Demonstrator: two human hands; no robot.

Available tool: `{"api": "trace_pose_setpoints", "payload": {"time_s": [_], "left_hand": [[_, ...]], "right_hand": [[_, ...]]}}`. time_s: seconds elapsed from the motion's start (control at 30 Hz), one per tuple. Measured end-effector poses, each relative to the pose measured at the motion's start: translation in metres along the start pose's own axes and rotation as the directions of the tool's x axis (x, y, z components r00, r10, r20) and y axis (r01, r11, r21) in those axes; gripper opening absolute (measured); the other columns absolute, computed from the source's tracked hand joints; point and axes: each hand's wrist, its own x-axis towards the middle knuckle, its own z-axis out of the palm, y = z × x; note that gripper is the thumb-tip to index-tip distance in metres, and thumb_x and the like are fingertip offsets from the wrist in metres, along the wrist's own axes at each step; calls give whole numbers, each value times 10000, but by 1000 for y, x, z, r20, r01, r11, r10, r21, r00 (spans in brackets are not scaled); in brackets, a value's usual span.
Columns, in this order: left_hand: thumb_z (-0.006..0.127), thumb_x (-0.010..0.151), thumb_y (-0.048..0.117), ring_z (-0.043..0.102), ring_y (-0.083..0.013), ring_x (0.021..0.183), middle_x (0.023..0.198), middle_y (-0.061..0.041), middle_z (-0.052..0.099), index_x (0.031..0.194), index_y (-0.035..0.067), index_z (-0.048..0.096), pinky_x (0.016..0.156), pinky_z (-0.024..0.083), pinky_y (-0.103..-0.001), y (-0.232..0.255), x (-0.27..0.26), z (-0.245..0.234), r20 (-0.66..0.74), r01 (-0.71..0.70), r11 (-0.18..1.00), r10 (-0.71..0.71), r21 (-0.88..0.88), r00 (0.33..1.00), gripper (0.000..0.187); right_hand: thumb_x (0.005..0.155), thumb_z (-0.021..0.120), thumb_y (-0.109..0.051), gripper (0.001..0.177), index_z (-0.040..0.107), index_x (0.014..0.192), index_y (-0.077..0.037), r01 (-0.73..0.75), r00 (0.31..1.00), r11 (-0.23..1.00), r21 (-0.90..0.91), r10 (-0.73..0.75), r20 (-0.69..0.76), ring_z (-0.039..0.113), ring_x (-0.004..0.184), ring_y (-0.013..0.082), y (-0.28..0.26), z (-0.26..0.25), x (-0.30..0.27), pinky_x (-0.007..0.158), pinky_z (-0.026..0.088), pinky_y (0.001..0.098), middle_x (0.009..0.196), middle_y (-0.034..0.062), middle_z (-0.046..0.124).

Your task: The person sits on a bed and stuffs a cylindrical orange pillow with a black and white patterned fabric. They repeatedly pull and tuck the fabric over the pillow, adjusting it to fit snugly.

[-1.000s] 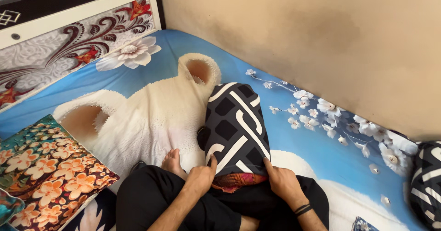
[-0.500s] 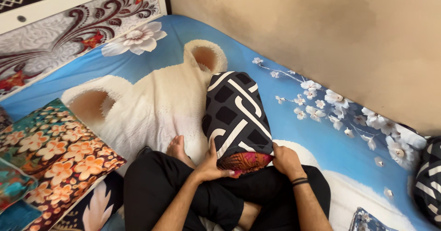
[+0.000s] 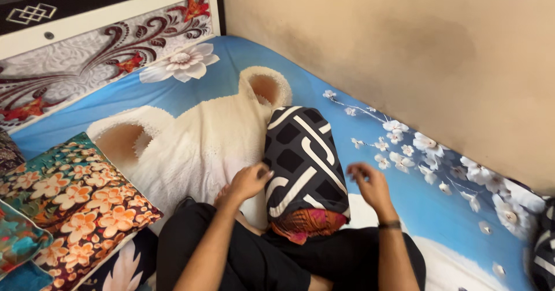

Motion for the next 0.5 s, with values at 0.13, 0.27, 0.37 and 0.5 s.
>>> {"api": "trace_pose_setpoints", "payload": {"time_s": [0.13,0.27,0.37,0.5], "left_hand": [[735,789,621,628,-394,1162,1295,-229,610,1433,55,447,969,507,-485,10,35,35,-184,251,942,-293,-222,938,904],[717,802,649,586,-409,1291,1406,-272,576,1489,4,390,1081,480,-462,-9,54,61,-82,343,887,-385,-310,919,998],[811,783,520,490,-372,1383,1478,-249,489,1518,-8,294,1144,405,-437,-15,53,74,-43,207,830,-266,-518,963,1042],[839,829,338,428,-329,1448,1541,-225,447,1564,10,230,1195,357,-422,4,49,59,-269,-226,667,40,-710,962,1009]], "right_hand": [[983,577,-438,530,595,1325,-33,-223,974,972,71,218,68,677,1039,232,51,60,55,910,519,367,1186,128,704],[1010,531,-569,755,470,1481,18,-495,867,780,382,416,275,576,1255,219,90,91,67,1066,422,326,1395,142,602],[949,599,-512,742,509,1446,32,-508,862,733,453,431,268,629,1193,264,88,95,59,1023,480,351,1337,201,648],[913,700,-424,750,482,1469,29,-195,979,840,506,202,42,612,1224,252,44,87,54,1042,475,338,1365,196,640]]}}
